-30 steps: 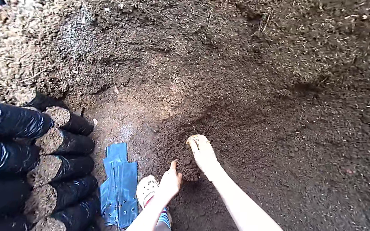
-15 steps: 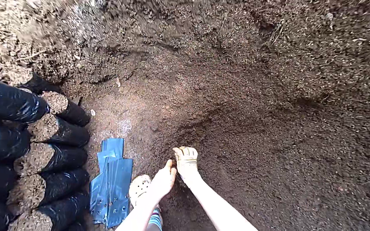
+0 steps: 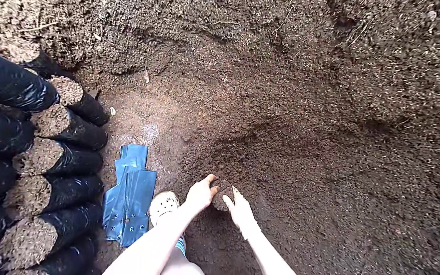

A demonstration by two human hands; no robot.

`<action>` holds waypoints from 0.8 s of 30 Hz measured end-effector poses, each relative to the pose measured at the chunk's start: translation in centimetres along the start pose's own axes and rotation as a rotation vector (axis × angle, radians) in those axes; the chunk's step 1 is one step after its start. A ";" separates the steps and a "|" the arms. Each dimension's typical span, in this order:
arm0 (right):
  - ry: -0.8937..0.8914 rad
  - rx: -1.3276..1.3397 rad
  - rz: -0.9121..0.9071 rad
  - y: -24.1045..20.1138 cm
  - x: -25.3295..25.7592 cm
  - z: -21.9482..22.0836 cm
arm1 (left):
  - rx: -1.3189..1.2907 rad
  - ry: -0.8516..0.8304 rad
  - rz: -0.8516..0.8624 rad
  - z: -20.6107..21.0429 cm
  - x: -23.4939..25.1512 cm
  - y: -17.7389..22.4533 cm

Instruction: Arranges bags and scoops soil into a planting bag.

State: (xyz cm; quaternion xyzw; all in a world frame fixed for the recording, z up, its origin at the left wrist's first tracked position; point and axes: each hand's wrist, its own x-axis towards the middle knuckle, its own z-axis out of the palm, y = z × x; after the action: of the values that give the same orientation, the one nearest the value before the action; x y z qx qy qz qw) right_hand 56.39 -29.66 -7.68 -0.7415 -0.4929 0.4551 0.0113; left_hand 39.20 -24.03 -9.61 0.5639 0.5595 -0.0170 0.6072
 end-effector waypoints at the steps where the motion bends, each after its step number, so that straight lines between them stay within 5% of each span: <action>1: -0.012 0.011 -0.005 0.3 0.2 -0.5 | 0.102 0.036 -0.001 0.1 -0.4 0.3; 5: 0.076 0.208 -0.108 5.6 3.4 -1.3 | 0.377 0.232 0.251 1.5 -1.1 -1.1; 10: -0.008 -0.476 0.015 11.5 4.0 6.0 | 0.550 0.134 0.670 4.9 1.5 -0.5; 14: 0.163 0.275 0.179 11.8 3.3 7.1 | 0.515 0.418 0.963 6.0 3.1 -1.7; 16: 0.251 0.678 0.109 10.7 2.9 5.8 | 0.422 0.440 1.013 5.8 2.9 -1.8; 20: 0.277 1.203 -0.126 5.2 0.7 1.1 | 0.174 0.374 0.864 3.5 0.9 -2.1; 24: 0.305 1.153 -0.312 0.2 -0.9 0.1 | -0.010 0.381 0.300 0.9 -2.2 -2.6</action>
State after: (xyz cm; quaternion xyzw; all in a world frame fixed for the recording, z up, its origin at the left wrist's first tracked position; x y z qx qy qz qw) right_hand 56.35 -30.46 -7.24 -0.5919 -0.2631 0.5302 0.5471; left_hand 37.26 -26.95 -10.03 0.6305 0.5742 0.1828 0.4893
